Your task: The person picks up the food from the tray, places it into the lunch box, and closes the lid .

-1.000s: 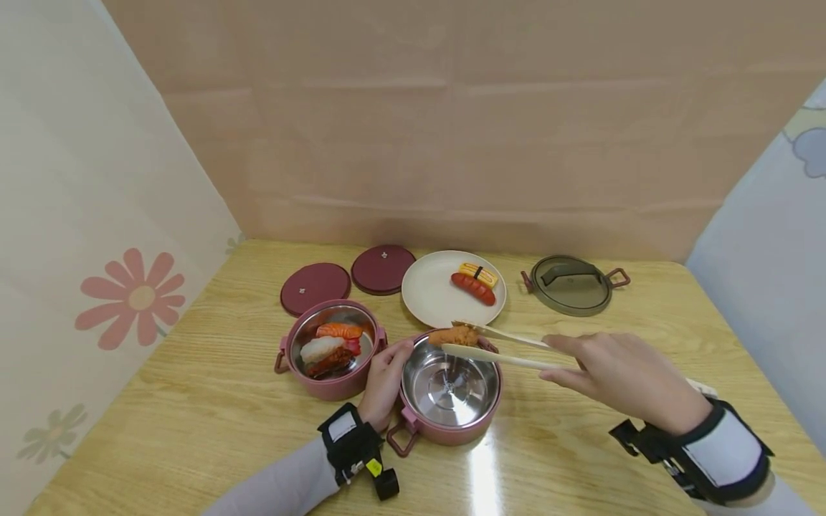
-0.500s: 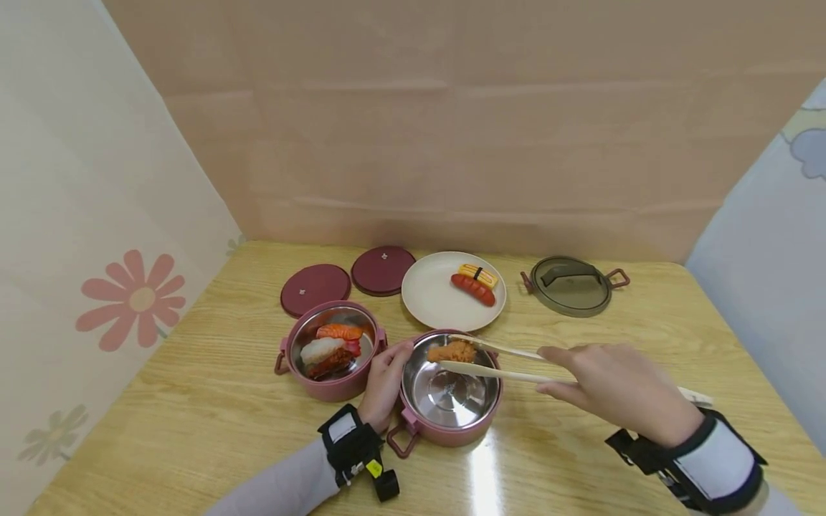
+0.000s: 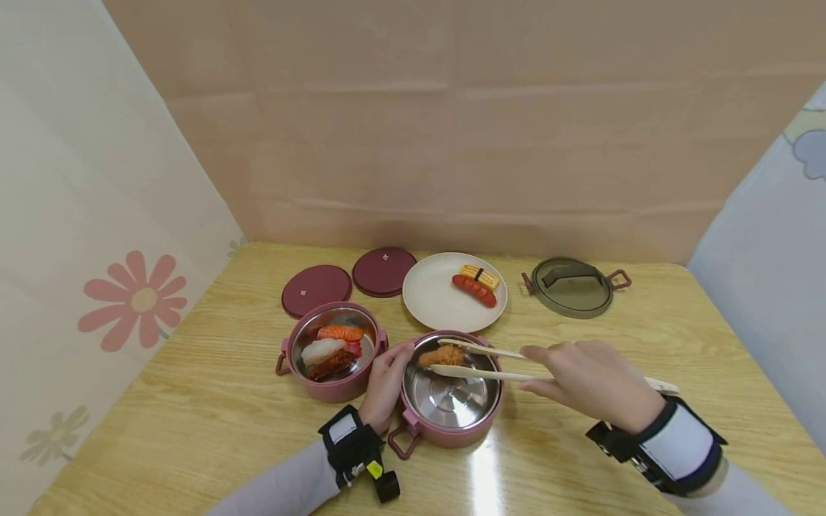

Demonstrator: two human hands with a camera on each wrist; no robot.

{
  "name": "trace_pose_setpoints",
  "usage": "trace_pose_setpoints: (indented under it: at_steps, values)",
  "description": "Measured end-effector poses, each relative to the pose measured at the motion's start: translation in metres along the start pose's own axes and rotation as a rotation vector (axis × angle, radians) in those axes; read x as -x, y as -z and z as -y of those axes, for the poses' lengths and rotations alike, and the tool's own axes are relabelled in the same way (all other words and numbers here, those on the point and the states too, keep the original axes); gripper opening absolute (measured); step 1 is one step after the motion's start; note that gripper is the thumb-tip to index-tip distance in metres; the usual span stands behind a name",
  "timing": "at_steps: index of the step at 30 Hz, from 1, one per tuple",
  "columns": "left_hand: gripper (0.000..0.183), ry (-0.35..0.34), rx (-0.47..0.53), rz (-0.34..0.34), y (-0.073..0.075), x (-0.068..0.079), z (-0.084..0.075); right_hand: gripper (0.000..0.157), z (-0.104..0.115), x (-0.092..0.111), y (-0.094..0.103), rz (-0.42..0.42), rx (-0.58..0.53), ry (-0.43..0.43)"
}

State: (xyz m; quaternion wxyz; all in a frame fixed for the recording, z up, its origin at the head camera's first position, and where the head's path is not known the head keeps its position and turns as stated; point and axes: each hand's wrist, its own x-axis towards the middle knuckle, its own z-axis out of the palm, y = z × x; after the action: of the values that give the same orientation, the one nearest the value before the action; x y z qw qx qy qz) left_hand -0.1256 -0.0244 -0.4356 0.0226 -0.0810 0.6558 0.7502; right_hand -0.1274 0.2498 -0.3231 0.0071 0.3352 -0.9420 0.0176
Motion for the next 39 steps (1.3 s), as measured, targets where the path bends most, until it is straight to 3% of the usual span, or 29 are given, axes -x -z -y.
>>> trace_pose_setpoints:
  at_steps: [7, 20, 26, 31, 39]
  values:
    - [0.041, 0.005, -0.010, 0.007, 0.001, -0.001, 0.001, 0.046, 0.001, -0.004, -0.007, -0.012, -0.003, 0.044]
    - [0.043, 0.021, -0.023, 0.003, 0.001, -0.001, 0.000, 0.042, 0.003, -0.012, 0.001, 0.037, -0.014, 0.044]
    - [0.042, -0.002, -0.031, -0.009, 0.001, -0.001, 0.000, 0.045, 0.002, -0.016, 0.003, 0.064, -0.034, 0.029]
    - [0.041, 0.019, -0.027, -0.007, 0.001, -0.002, 0.001, 0.048, 0.003, -0.016, 0.004, 0.073, -0.038, 0.017]
    - [0.039, -0.044, -0.023, 0.000, 0.002, 0.000, 0.000, 0.046, 0.007, -0.011, 0.008, 0.040, 0.009, 0.009]
